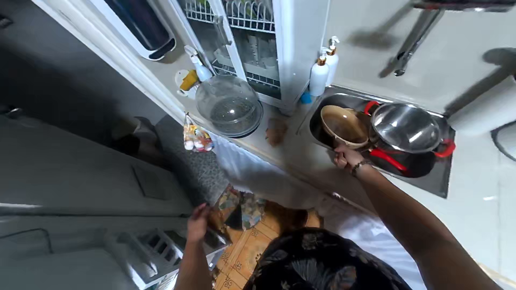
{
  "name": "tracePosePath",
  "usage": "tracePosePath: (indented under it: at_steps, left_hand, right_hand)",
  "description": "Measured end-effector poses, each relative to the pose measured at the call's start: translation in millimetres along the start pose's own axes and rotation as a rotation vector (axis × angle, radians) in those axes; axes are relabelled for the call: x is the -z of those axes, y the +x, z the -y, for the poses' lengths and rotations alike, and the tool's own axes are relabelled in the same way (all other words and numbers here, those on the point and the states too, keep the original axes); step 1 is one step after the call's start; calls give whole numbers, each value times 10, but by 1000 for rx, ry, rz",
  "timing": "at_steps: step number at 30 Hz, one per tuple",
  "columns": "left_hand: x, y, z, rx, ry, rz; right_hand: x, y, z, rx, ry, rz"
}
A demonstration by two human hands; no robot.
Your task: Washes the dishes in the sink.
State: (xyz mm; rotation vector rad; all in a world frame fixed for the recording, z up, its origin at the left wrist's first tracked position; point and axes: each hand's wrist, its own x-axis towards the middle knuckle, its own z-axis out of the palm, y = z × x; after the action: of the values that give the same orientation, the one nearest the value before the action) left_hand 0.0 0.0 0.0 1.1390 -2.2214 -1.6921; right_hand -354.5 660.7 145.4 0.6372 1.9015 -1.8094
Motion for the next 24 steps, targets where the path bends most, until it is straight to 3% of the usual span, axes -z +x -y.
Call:
tracePosePath:
  at_steps: [3, 8, 12, 14, 18, 24]
  left_hand:
    - [-379, 116, -844, -166, -50, 45]
    - [-531, 628, -2071, -414, 118, -30]
    - [-842, 344, -4055, -418, 173, -99]
    - [-894, 641, -4586, -519, 278, -129]
    - [-941, 1510, -5281, -693, 602, -120]
    - [-1084, 2333, -5372, -748, 905, -100]
  right_hand:
    - [200, -20, 31, 68, -441, 64]
    - [294, -217, 283, 29, -936, 40]
    - [207, -564, 665, 147, -1119, -90]
    - [125, -745, 782, 296, -1063, -132]
    - [-134, -1045, 831, 571, -898, -175]
    - [-762, -1075, 847, 597, -813, -24]
